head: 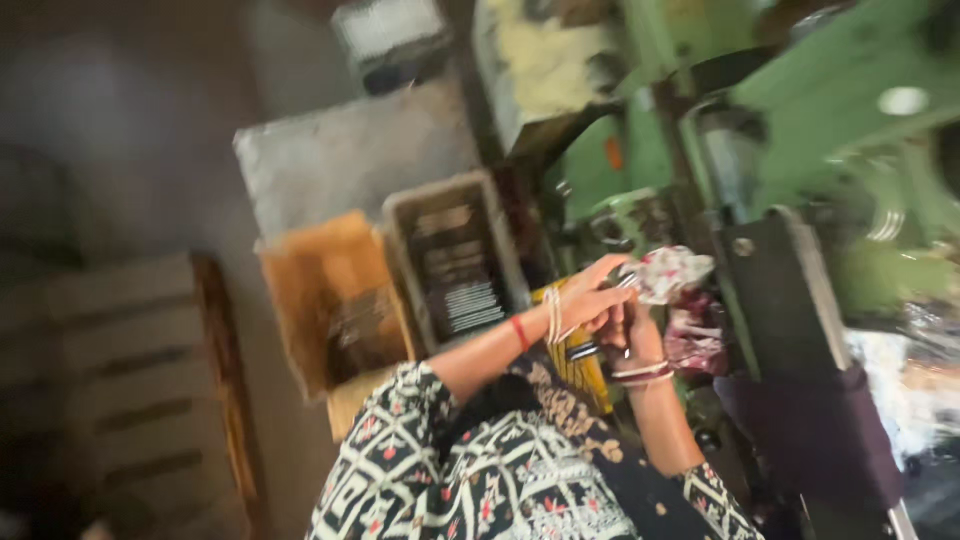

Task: The person operates a green metal forming machine, repeatedly picking metal rods from a tray, inserting them into the machine, and using hand levers to process them. The person then removes the processed rods and places them back into the tray. This cycle is repeated multiple times.

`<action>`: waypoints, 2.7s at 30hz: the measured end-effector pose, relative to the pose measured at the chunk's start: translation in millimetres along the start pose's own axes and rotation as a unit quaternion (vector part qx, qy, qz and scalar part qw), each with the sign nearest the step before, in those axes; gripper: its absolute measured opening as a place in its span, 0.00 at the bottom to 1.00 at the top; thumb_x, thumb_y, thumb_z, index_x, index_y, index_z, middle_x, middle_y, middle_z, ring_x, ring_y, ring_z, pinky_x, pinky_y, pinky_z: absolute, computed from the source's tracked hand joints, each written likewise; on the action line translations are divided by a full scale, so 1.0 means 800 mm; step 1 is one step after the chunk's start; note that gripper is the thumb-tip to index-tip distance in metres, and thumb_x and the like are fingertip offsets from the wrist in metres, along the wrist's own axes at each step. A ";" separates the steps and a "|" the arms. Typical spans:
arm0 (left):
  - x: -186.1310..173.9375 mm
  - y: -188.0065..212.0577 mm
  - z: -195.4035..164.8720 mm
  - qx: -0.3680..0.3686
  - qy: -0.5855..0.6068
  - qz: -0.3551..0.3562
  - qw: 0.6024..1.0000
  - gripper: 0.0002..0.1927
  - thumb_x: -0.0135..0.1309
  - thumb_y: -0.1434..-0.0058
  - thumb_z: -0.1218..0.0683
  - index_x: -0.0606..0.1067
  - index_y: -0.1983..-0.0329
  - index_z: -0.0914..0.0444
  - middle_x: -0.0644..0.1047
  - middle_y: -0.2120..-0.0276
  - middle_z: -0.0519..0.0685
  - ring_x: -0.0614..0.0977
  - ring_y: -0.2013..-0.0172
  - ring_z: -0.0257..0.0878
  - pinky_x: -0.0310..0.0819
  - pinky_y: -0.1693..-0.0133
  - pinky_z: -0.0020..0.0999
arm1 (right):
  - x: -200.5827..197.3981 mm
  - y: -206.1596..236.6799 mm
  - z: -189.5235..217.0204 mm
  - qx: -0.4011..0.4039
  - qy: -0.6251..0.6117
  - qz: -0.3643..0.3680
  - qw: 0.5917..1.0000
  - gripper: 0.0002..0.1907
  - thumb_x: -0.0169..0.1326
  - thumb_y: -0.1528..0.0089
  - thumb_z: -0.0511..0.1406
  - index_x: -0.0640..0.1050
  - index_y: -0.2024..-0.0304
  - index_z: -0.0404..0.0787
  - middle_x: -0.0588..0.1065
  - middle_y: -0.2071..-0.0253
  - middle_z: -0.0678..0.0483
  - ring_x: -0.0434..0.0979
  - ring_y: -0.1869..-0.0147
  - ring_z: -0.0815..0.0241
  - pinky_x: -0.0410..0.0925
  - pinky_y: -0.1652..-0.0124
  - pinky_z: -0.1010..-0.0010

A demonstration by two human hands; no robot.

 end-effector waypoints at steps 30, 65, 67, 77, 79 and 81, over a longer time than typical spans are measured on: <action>0.234 0.016 -0.034 0.454 -0.633 0.104 0.619 0.19 0.62 0.46 0.47 0.67 0.85 0.56 0.71 0.84 0.49 0.76 0.80 0.50 0.69 0.75 0.47 | -0.132 0.130 -0.063 0.075 -0.020 -0.039 0.996 0.35 0.37 0.36 0.68 0.58 0.81 0.53 0.50 0.84 0.66 0.48 0.83 0.69 0.50 0.80 0.72; 0.671 -0.179 -0.089 0.280 -0.260 0.215 0.899 0.13 0.59 0.38 0.44 0.77 0.75 0.53 0.74 0.83 0.38 0.77 0.83 0.31 0.70 0.81 0.29 | -0.432 0.800 0.294 -0.480 0.454 -0.546 0.515 0.02 0.57 0.30 0.30 0.79 0.57 0.36 0.75 0.60 0.52 0.72 0.58 0.62 0.64 0.57 0.71; 0.710 -0.262 0.006 0.046 -0.138 0.215 0.966 0.23 0.62 0.36 0.45 0.70 0.83 0.57 0.70 0.86 0.41 0.69 0.85 0.33 0.60 0.80 0.29 | -0.475 0.824 0.325 -0.486 0.415 -0.606 0.474 0.03 0.56 0.27 0.29 0.78 0.56 0.35 0.76 0.59 0.50 0.71 0.60 0.58 0.63 0.60 0.68; 0.708 -0.353 0.238 -0.085 -0.130 -0.114 0.981 0.20 0.49 0.30 0.46 0.73 0.54 0.70 0.75 0.62 0.63 0.77 0.63 0.55 0.70 0.59 0.52 | -0.547 0.749 0.347 -0.277 0.615 -0.636 0.375 0.07 0.48 0.34 0.27 0.75 0.56 0.38 0.72 0.60 0.38 0.74 0.52 0.33 0.67 0.49 0.44; 0.703 -0.350 0.237 -0.042 -0.153 -0.164 0.974 0.23 0.49 0.34 0.45 0.78 0.52 0.70 0.77 0.48 0.65 0.80 0.49 0.55 0.74 0.47 0.48 | -0.567 0.742 0.338 -0.268 0.561 -0.667 0.411 0.07 0.49 0.34 0.28 0.76 0.56 0.38 0.72 0.57 0.35 0.73 0.54 0.30 0.66 0.53 0.42; 0.700 -0.346 0.231 -0.036 -0.210 -0.177 0.961 0.26 0.46 0.32 0.45 0.76 0.49 0.73 0.75 0.45 0.69 0.76 0.44 0.60 0.69 0.43 0.48 | -0.585 0.739 0.332 -0.274 0.519 -0.686 0.430 0.07 0.48 0.34 0.29 0.76 0.55 0.39 0.72 0.56 0.34 0.73 0.54 0.28 0.66 0.55 0.42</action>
Point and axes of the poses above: each hand's wrist, its own y-axis away from the middle knuckle, its own x-axis out of the palm, z = x × y, the point moved 8 cm from there along -y, towards the middle knuckle
